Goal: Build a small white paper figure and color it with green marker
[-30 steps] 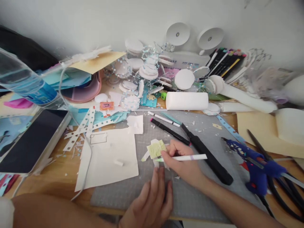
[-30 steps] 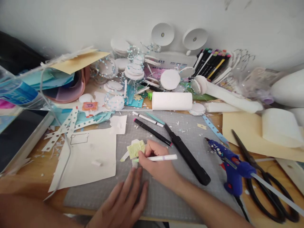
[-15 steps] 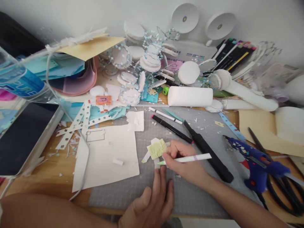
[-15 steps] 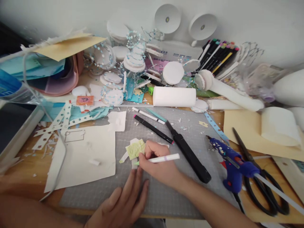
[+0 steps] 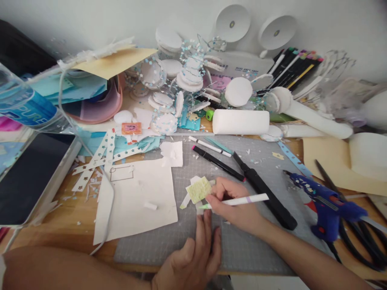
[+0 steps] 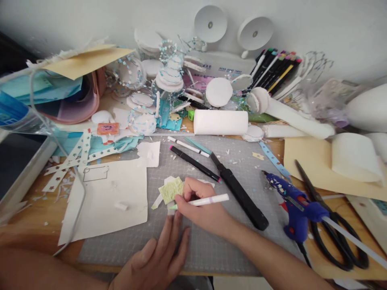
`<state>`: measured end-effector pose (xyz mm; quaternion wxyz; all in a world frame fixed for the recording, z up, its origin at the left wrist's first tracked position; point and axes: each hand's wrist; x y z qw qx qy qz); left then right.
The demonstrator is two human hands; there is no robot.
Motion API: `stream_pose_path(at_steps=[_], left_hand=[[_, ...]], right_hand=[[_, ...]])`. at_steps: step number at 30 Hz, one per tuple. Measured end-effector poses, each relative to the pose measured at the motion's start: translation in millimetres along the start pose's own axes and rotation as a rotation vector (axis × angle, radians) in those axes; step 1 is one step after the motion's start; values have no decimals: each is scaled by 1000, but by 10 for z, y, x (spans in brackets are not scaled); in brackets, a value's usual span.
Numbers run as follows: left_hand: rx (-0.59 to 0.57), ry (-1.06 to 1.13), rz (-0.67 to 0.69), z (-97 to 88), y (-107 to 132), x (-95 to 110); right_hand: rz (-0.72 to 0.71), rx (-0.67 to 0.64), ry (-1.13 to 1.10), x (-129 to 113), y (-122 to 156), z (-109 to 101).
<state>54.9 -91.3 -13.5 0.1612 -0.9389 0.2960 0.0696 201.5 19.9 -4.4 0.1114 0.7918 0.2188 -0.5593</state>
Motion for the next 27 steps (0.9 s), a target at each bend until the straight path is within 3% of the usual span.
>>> stream_pose_path(at_steps=[5, 9, 12, 16, 19, 23, 27], left_hand=[[-31, 112, -28, -24, -35, -67], [-138, 225, -26, -90, -100, -136], [-101, 283, 45, -200, -185, -215], [14, 420, 54, -421, -309, -469], [-40, 542, 77, -509, -371, -753], [-51, 670, 37, -365, -399, -1018], [-41, 660, 12, -106, -420, -1071]], right_hand=[[46, -33, -157, -22, -3, -15], [20, 50, -211, -27, 12, -14], [27, 72, -224, -34, 15, -18], [81, 123, -322, -16, 4, -19], [96, 178, -519, 22, -24, -3], [125, 254, -670, 29, -70, 10], [177, 268, -766, -8, -95, -1]])
Point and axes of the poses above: each hand's wrist, its own y-axis away from the middle knuckle, its own z-axis out of the palm, x = y × z, and after that the axes turned 6 degrees about -z, right-handed
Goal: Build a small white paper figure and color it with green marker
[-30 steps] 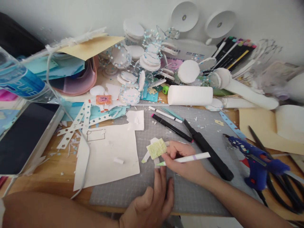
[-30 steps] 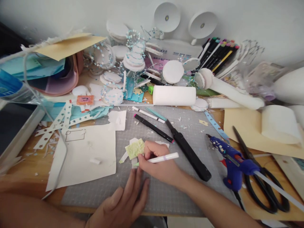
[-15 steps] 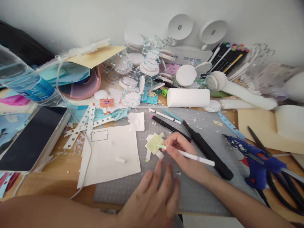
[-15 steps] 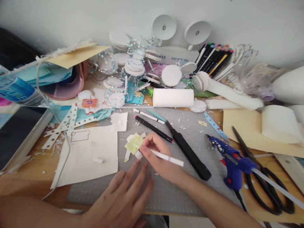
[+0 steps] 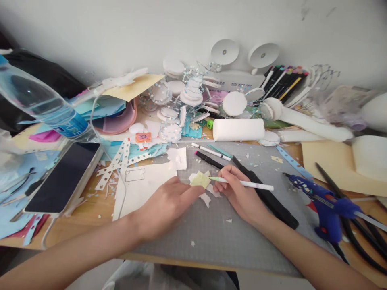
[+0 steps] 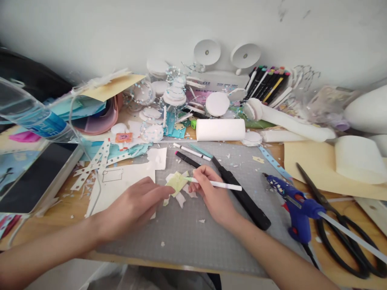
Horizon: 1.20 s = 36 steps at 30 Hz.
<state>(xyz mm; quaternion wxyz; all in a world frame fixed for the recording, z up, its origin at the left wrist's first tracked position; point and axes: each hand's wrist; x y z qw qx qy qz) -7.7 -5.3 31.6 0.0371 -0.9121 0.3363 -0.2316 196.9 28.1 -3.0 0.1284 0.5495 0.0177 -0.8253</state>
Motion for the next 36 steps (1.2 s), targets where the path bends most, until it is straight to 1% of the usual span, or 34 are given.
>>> stream_pose_path(at_steps=[3, 6, 8, 10, 12, 14, 18, 22, 26, 30, 36], left_hand=[[-52, -58, -2, 90, -47, -75], [-120, -109, 13, 134, -86, -144], [-122, -144, 23, 157, -93, -201], [-84, -190, 32, 172, -84, -261], [-38, -211, 34, 166, -63, -307], [-11, -184, 42, 137, -40, -326], [-9, -91, 120, 32, -7, -303], [-98, -69, 142, -61, -4, -310], [-214, -44, 115, -109, -19, -358], [-291, 7, 143, -115, -27, -380], [-373, 76, 143, -144, -32, -421]], right_hand=[[5, -1, -54, -7, -14, -3], [8, 4, -110, 4, -44, -12], [10, 0, -128, 12, -66, -15], [0, -15, -117, 21, -79, -18], [-24, -33, -66, 32, -79, -31], [-53, -61, 23, 42, -66, -58], [-78, -139, 230, 53, -23, -134], [-89, -196, 290, 64, 2, -184], [-108, -185, 256, 100, 6, -207], [-143, -183, 226, 112, 13, -203], [-207, -228, 441, 41, 64, -122]])
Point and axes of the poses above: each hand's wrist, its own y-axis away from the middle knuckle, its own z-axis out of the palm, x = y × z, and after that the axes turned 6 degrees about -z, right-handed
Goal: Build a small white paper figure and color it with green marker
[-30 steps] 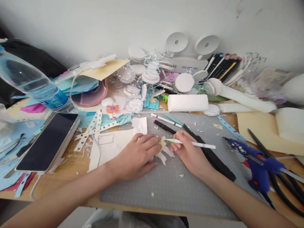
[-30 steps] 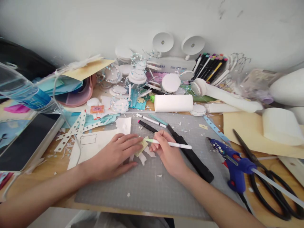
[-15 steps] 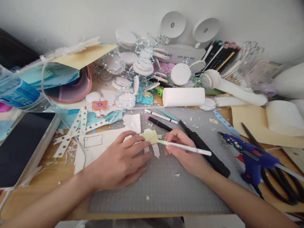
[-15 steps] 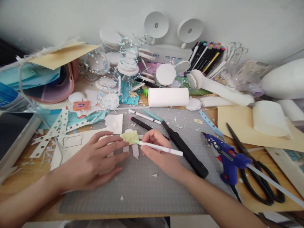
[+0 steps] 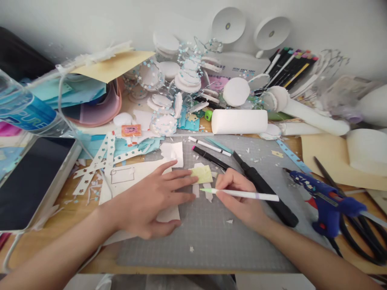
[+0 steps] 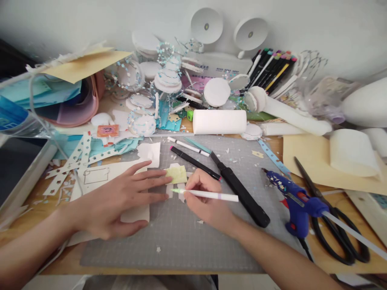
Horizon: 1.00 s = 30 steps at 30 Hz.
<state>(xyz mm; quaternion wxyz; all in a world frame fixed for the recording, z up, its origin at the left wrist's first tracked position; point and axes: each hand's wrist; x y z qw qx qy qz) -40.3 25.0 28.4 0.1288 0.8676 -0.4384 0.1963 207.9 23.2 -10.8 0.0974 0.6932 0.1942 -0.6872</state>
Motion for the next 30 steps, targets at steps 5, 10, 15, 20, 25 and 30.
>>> stream_pose_path(at_steps=[5, 10, 15, 20, 25, 30], left_hand=[[4, 50, -8, -26, 10, -5], [15, 54, -6, -20, 10, 7], [28, 41, -12, -17, 13, 12], [35, 42, -5, -11, 16, 5], [56, 64, 0, 3, 13, -6], [34, 37, 1, 9, 12, -6]], right_hand=[[0, -75, 172, -55, -8, 36], [-40, -141, 342, -71, -7, 58], [-67, -160, 387, -65, -4, 61], [-71, -178, 397, -69, -5, 61], [-90, -158, 392, -76, -3, 72], [-89, -175, 416, -70, -7, 72]])
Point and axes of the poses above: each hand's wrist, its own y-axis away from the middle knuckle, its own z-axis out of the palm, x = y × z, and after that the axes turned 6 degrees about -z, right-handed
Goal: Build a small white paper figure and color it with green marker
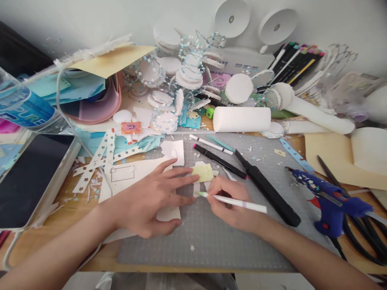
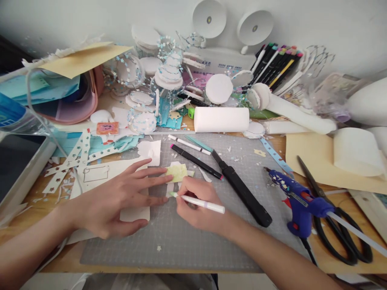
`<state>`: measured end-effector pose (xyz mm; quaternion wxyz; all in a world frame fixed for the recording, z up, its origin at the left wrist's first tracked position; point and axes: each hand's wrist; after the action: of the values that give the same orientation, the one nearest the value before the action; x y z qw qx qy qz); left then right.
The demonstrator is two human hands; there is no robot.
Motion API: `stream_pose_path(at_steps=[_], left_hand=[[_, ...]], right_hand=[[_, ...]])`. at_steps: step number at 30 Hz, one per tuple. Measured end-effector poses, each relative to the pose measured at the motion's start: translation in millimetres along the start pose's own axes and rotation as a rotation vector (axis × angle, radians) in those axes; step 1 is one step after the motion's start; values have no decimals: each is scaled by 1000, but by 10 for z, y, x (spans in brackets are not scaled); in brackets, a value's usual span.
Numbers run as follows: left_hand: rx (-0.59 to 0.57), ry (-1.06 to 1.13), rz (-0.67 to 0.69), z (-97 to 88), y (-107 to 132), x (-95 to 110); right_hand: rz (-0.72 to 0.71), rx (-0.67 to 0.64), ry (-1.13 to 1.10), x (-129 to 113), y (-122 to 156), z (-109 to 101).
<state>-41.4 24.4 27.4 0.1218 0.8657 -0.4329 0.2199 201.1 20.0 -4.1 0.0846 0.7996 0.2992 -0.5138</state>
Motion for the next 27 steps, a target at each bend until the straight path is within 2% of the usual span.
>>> stream_pose_path(at_steps=[3, 17, 21, 27], left_hand=[[3, 6, 0, 2, 5, -3], [6, 7, 4, 3, 4, -4], [21, 18, 5, 6, 7, -4], [32, 22, 16, 17, 14, -17]], right_hand=[[-20, 26, 15, 2, 4, 1], [-56, 8, 20, -3, 16, -11], [-67, -39, 10, -11, 6, -14], [-71, -18, 16, -18, -3, -10]])
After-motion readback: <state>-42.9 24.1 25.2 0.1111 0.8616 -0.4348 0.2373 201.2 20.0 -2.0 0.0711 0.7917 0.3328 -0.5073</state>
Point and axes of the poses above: each hand's wrist, its own y-axis away from the middle knuckle, its own z-axis out of the palm, x = y × z, and after that the axes turned 6 degrees about -z, right-handed
